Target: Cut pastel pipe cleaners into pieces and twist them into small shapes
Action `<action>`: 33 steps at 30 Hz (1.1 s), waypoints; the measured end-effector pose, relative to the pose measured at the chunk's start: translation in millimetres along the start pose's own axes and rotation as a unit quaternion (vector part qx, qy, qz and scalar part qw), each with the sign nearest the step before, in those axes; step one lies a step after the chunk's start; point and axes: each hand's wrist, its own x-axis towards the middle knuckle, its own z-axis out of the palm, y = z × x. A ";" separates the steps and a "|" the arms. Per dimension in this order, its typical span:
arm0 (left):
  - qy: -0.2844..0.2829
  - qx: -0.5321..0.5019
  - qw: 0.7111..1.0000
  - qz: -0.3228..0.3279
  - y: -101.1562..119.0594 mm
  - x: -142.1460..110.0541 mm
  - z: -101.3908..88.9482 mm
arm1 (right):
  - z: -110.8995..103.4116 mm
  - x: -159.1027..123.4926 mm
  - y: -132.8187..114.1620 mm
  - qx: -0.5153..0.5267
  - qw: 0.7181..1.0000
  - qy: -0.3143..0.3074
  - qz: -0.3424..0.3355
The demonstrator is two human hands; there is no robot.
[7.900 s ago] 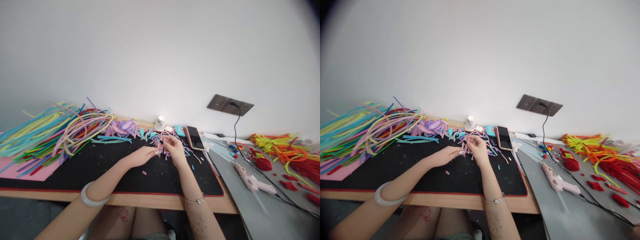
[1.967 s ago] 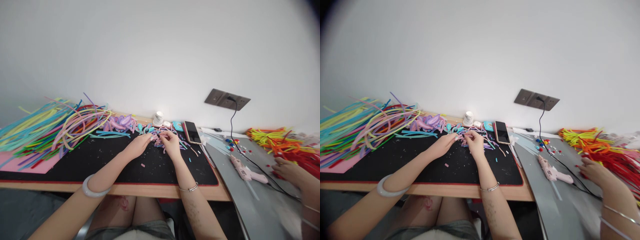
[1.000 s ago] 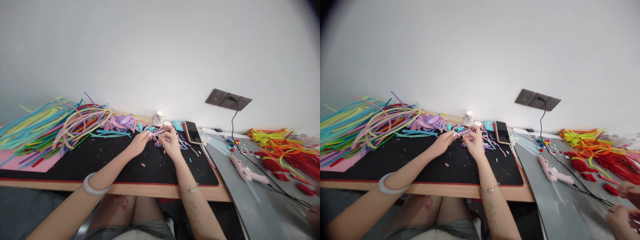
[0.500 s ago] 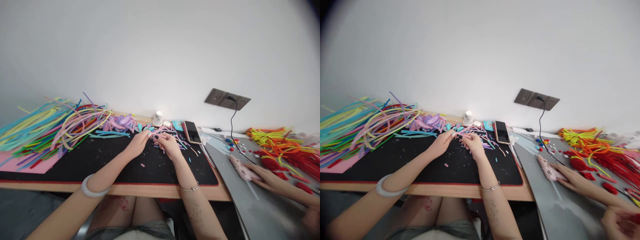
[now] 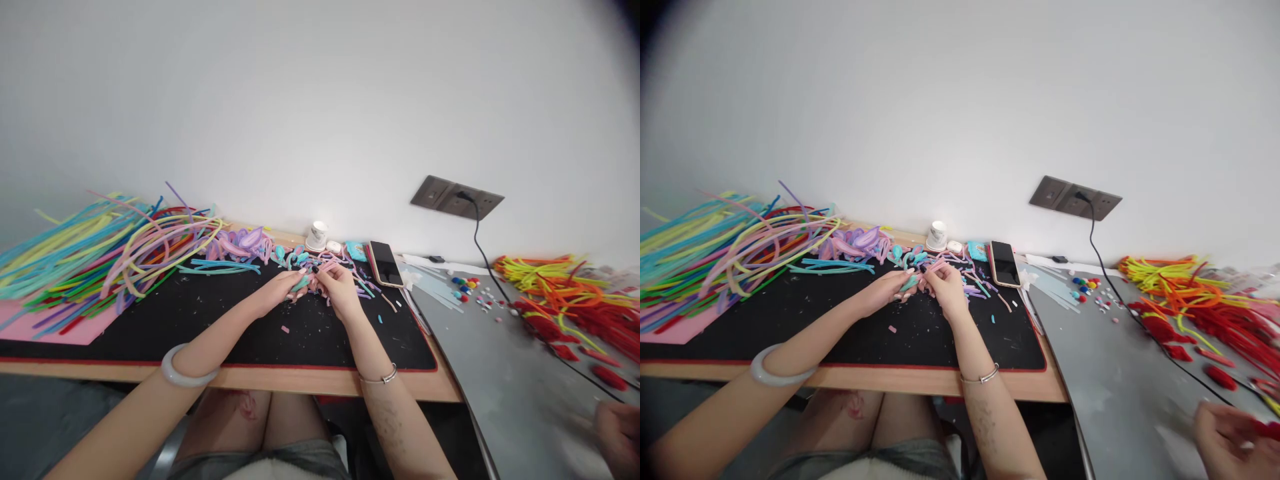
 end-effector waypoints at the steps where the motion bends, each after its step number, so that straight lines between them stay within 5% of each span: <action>1: 0.000 -0.001 1.000 -0.001 0.8 -0.4 0.2 | 0.1 -0.2 -0.3 -0.002 1.000 -0.003 -0.002; 12: -0.039 0.018 0.999 0.002 8.9 -8.3 3.8 | -0.5 -1.4 -1.4 -0.012 1.000 -0.012 -0.008; 33: -0.024 0.077 0.997 0.022 3.5 -5.0 -0.8 | 0.1 -0.8 0.3 -0.041 0.998 -0.024 -0.036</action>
